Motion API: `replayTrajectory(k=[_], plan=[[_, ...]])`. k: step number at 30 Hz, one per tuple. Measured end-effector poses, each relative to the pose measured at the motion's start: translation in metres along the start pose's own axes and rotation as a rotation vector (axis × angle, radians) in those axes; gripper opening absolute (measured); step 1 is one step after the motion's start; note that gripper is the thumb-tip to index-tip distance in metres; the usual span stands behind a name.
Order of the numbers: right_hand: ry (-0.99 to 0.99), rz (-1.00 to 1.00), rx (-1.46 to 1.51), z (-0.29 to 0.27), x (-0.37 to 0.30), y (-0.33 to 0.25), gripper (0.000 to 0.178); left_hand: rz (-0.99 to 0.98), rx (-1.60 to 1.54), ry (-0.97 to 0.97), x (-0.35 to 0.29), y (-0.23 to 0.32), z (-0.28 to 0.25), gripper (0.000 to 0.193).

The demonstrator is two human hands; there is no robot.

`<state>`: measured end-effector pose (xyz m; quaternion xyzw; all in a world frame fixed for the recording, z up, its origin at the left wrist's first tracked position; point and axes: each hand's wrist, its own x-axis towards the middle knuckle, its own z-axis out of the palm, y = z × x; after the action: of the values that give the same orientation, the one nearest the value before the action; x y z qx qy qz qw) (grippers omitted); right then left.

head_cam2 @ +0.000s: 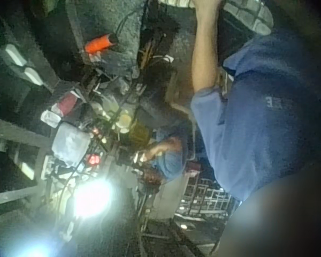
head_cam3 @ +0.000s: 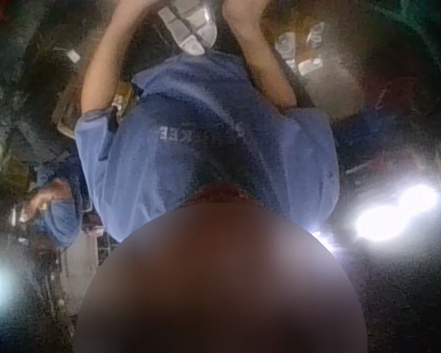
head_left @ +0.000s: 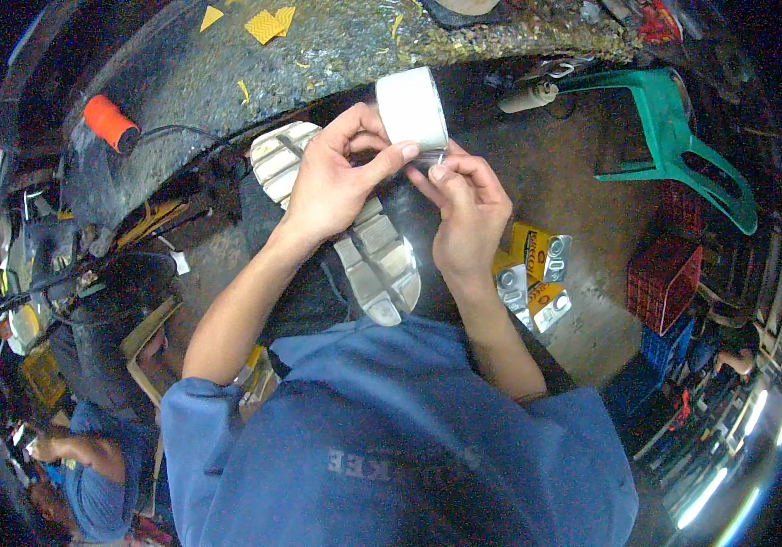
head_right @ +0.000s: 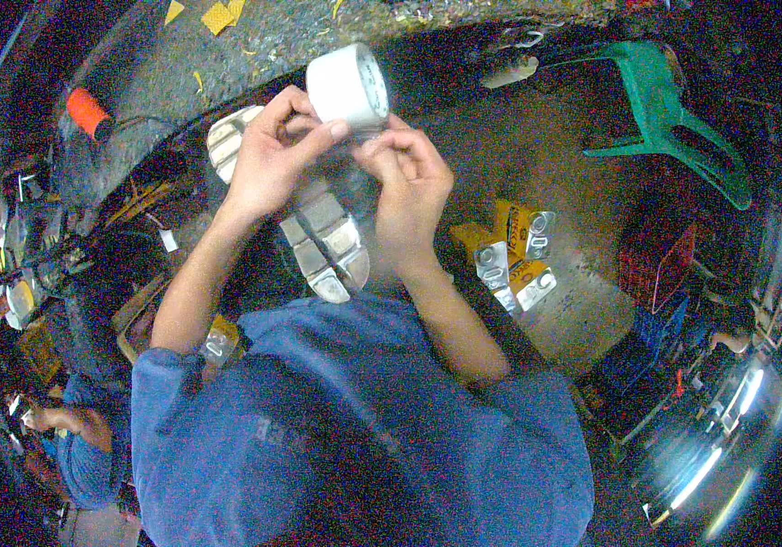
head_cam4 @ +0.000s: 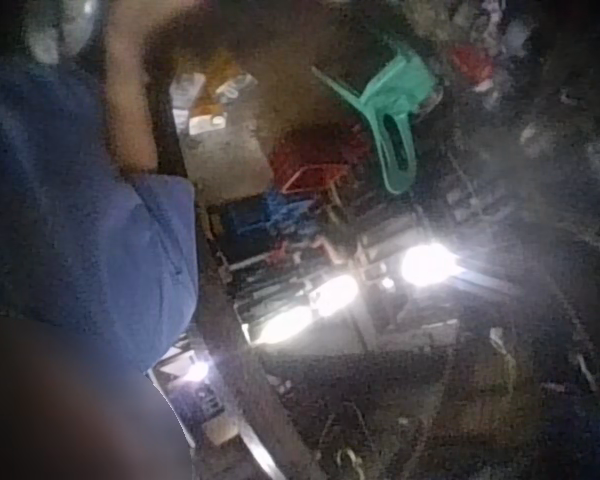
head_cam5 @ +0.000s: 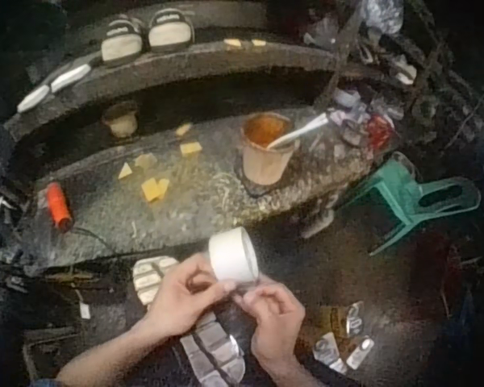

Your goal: The person applies white tape to the sole of a shoe, trims the excess with scissors, and then uses a metal tool to scrape and clean the sole surface. The person works on the shoe while seated on the floor.

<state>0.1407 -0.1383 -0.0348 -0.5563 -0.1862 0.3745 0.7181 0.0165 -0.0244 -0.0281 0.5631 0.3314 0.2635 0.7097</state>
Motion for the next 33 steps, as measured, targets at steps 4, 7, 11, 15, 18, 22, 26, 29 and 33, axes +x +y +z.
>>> replayTrajectory(k=[4, 7, 11, 15, 18, 22, 26, 29, 33], plan=[[-0.002, 0.015, 0.016, -0.008, 0.002, 0.000, 0.005, -0.009, -0.021, 0.011, -0.003, 0.001, 0.002, 0.021], [0.006, 0.084, 0.145, -0.011, 0.006, 0.000, 0.006, -0.092, -0.106, 0.060, -0.002, 0.003, 0.001, 0.021], [0.129, 0.111, 0.143, -0.005, -0.002, -0.008, 0.010, -0.072, -0.092, 0.121, -0.002, 0.007, 0.003, 0.023], [0.184, -0.052, -0.275, 0.004, -0.022, -0.020, 0.015, -0.117, -0.078, 0.124, -0.004, 0.012, 0.004, 0.023], [0.195, -0.033, -0.281, 0.011, -0.024, -0.023, 0.021, -0.132, -0.009, 0.113, -0.004, 0.013, 0.003, 0.023], [0.254, 0.000, -0.148, 0.017, -0.015, -0.019, 0.021, -0.054, -0.072, 0.096, -0.004, 0.009, 0.004, 0.021], [0.193, 0.118, -0.068, 0.015, -0.004, -0.015, 0.021, -0.021, -0.087, 0.081, -0.004, 0.006, 0.004, 0.020], [0.147, 0.174, -0.031, 0.010, 0.000, -0.010, 0.019, -0.034, -0.079, 0.068, -0.004, 0.006, 0.002, 0.020], [0.074, 0.100, 0.004, 0.004, 0.001, 0.000, 0.017, -0.008, -0.037, 0.078, -0.006, 0.006, 0.004, 0.024]])
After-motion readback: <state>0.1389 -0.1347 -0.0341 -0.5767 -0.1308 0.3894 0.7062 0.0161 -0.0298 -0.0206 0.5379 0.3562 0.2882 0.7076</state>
